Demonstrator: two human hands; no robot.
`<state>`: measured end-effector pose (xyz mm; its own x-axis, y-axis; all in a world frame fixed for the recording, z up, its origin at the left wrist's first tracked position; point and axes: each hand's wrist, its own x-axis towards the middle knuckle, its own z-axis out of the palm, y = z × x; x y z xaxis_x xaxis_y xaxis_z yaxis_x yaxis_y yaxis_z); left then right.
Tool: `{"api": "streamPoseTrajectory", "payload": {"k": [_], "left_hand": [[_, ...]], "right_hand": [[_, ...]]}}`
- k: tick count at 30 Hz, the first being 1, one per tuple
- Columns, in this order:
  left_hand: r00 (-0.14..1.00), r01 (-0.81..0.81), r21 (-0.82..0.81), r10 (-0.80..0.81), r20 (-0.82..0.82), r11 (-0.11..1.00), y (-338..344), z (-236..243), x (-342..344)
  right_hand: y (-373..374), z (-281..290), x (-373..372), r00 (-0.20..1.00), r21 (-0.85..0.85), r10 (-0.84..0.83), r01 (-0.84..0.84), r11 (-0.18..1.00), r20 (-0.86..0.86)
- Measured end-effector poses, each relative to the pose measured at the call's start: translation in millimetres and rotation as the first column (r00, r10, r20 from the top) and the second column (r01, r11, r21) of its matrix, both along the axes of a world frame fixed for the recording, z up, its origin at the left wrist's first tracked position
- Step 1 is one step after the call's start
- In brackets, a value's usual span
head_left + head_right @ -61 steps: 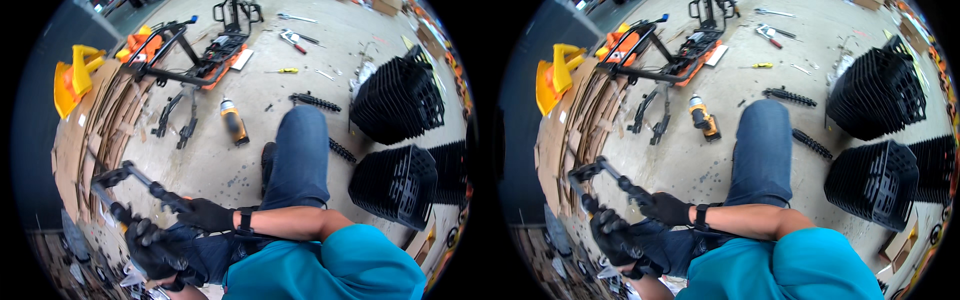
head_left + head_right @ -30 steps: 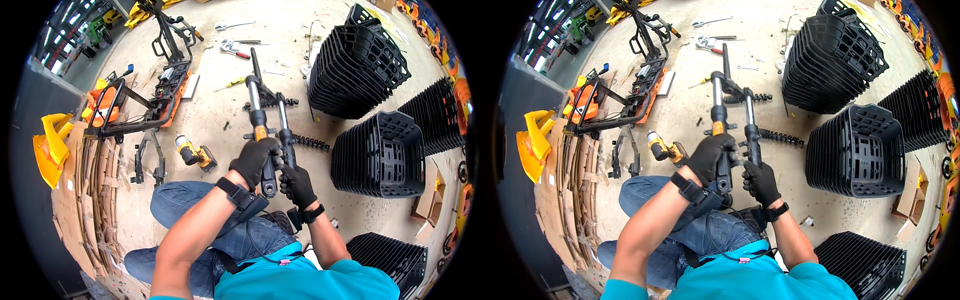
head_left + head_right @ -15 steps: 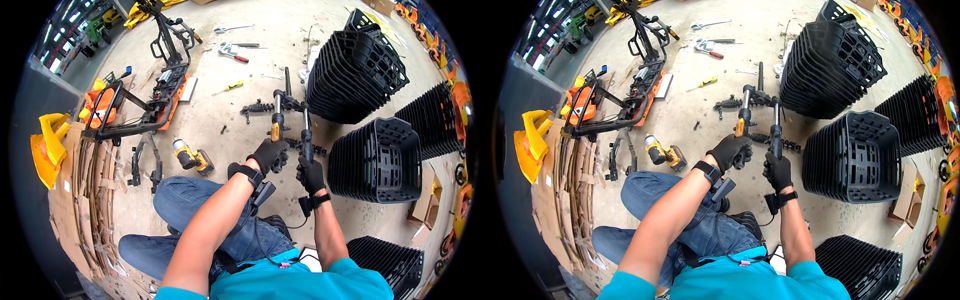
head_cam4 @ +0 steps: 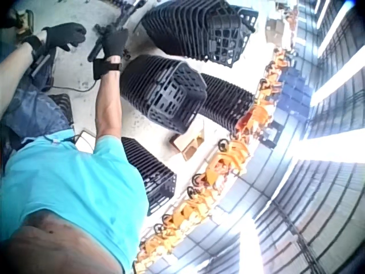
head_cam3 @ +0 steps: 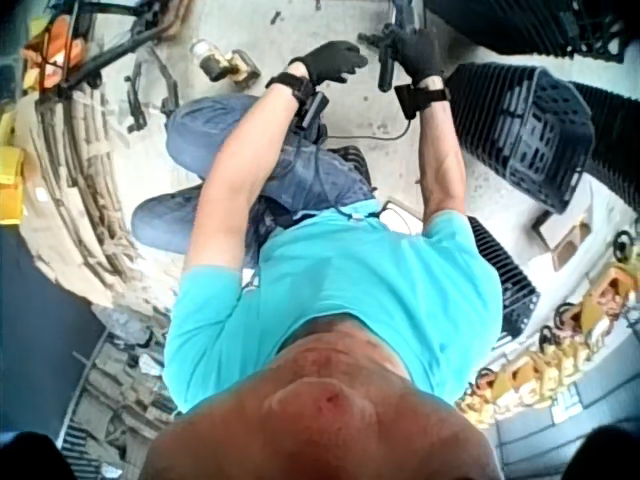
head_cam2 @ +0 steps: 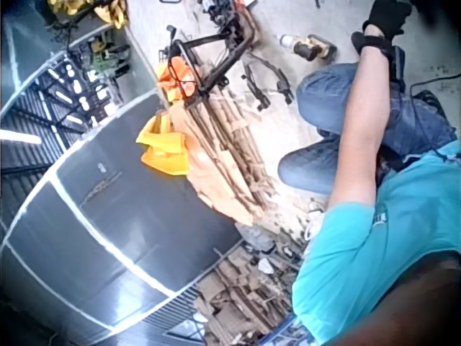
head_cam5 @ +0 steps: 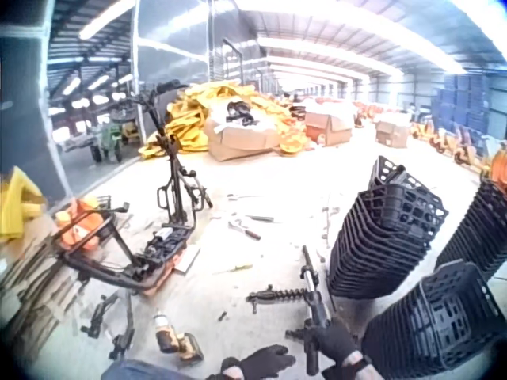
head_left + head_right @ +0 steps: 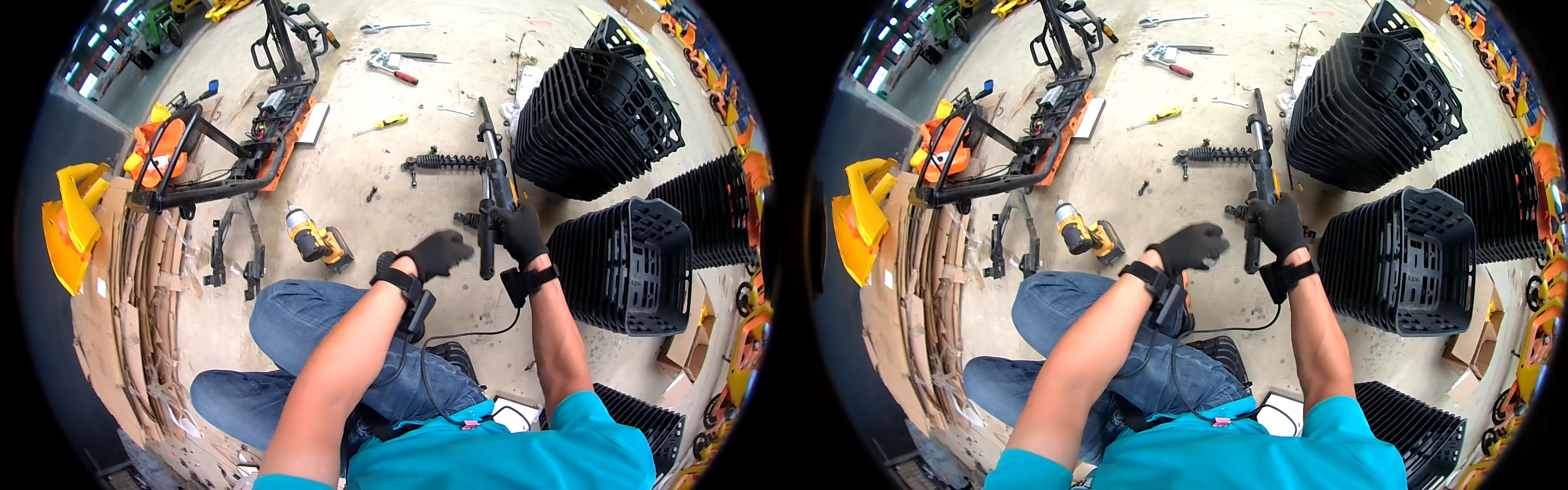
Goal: The person uses an impact driver to loosen a bolt on a motorcycle fork assembly, then picks up and holds two rear shock absorbers, pressing on the springs and turning the objects over by hand.
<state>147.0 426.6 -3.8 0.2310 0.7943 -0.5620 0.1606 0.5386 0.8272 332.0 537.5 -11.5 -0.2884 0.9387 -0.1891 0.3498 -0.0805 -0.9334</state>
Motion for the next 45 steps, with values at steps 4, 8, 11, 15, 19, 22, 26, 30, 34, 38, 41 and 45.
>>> {"api": "streamPoseTrajectory", "payload": {"k": [4,8,11,15,19,22,26,30,34,38,41,45], "left_hand": [[0.845,-0.473,-0.007,0.456,0.28,0.881,3.5,30.6,-29.7],[0.835,-0.47,0.274,0.323,0.445,0.839,-23.1,104.8,-79.2],[0.882,-0.47,0.529,0.395,0.255,0.707,-51.4,180.5,-117.1],[0.792,-0.501,0.593,0.611,0.02,0.63,-101.7,238.0,-173.0],[0.659,-0.567,0.55,0.738,-0.143,0.613,-162.1,256.4,-205.6],[0.571,-0.633,0.527,0.802,-0.176,0.567,-200.0,236.0,-229.2],[0.457,-0.762,0.408,0.864,-0.212,0.503,-258.2,209.7,-253.4],[0.415,-0.843,0.286,0.889,-0.194,0.456,-274.8,178.0,-264.0],[0.373,-0.886,0.226,0.912,-0.172,0.405,-285.9,154.6,-269.9],[0.356,-0.899,0.209,0.92,-0.164,0.385,-297.0,137.9,-272.3],[0.363,-0.899,0.185,0.912,-0.192,0.397,-293.9,135.6,-272.4],[0.381,-0.892,0.179,0.903,-0.199,0.416,-290.1,131.8,-278.1]], "right_hand": [[26.5,-31.6,-1.7,0.948,0.049,0.019,-0.037,0.998,0.319],[43.1,-19.5,-26.9,0.815,0.135,-0.009,-0.086,0.987,0.579],[64.7,-39.7,-23.2,0.738,0.226,-0.056,-0.132,0.965,0.673],[100.0,-70.2,-32.5,0.665,0.32,-0.137,-0.162,0.933,0.735],[112.4,-86.8,-58.1,0.59,0.326,-0.172,-0.165,0.931,0.789],[127.1,-114.0,-59.8,0.558,0.391,-0.245,-0.158,0.906,0.793],[118.6,-132.8,-93.2,0.67,0.365,-0.202,-0.111,0.924,0.714],[128.0,-159.3,-107.7,0.707,0.261,-0.162,-0.034,0.965,0.689],[150.1,-170.1,-114.9,0.721,0.309,-0.2,-0.02,0.951,0.664],[170.6,-146.5,-142.8,0.711,0.248,-0.202,0.04,0.968,0.673],[180.3,-151.7,-150.1,0.704,0.21,-0.211,0.089,0.974,0.678],[172.1,-193.6,-149.0,0.763,0.221,-0.227,0.113,0.969,0.605]]}}
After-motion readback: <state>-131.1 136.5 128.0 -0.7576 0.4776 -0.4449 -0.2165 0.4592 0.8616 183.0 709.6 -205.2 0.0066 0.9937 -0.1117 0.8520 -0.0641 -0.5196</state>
